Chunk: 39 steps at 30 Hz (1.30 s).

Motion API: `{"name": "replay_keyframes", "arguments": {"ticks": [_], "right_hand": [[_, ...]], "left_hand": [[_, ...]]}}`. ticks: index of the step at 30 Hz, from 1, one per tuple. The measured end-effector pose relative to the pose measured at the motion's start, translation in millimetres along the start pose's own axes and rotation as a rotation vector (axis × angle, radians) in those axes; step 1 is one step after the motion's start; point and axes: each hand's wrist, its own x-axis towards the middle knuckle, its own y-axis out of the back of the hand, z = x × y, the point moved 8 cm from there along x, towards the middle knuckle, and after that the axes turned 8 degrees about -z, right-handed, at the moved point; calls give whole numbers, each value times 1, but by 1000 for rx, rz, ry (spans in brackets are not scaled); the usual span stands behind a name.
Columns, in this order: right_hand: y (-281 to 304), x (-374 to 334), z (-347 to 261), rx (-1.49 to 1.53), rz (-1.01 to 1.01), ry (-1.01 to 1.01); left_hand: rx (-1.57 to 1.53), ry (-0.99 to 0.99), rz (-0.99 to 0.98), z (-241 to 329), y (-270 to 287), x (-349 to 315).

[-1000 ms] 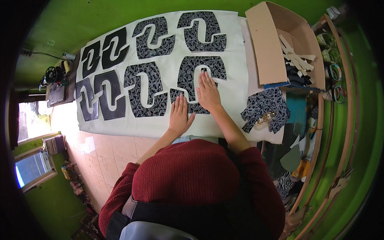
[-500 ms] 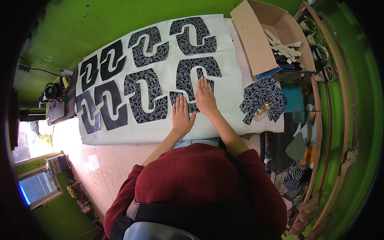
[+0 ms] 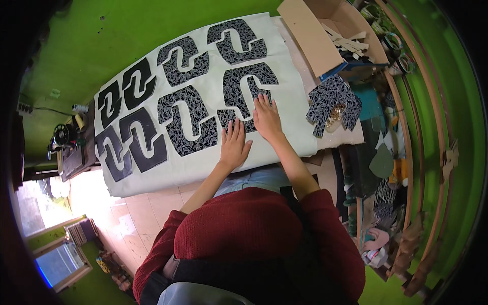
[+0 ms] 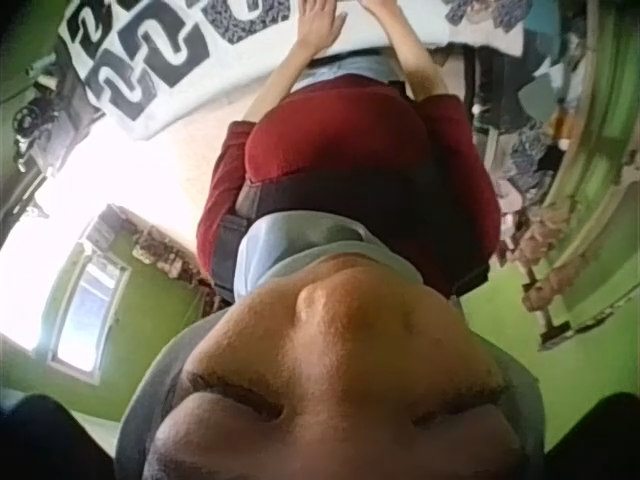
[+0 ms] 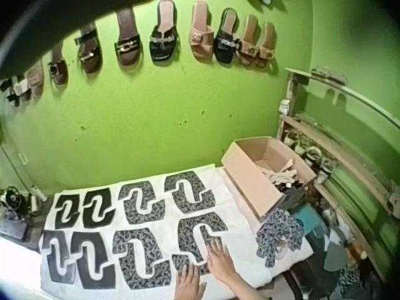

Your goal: Organizing and laying out patterned fabric pieces for shoe manufacturing on a work table.

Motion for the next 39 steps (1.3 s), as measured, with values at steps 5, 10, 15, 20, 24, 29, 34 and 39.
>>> {"name": "replay_keyframes", "arguments": {"ticks": [5, 10, 15, 20, 24, 29, 34, 39], "right_hand": [[-8, -59, -14, 31, 56, -95], [-21, -82, -16, 22, 58, -146], [-16, -84, -16, 30, 97, -169], [-4, -91, -8, 313, 316, -126], [9, -108, 3, 470, 363, -135], [5, -122, 4, 391, 283, -44], [-11, -130, 1, 223, 138, 21], [-7, -143, -12, 189, -3, 232]], "left_hand": [[11, -102, -46, 4, -13, -15], [90, -128, 6, 3, -20, -16], [82, -147, 9, 5, -18, -16], [-139, -243, 23, 4, -3, -35], [-222, -214, 60, -7, 3, -66], [-221, -111, 162, -26, 14, -83], [-204, -3, 294, -34, 10, -109], [-174, 247, 411, -44, 2, -144]]}}
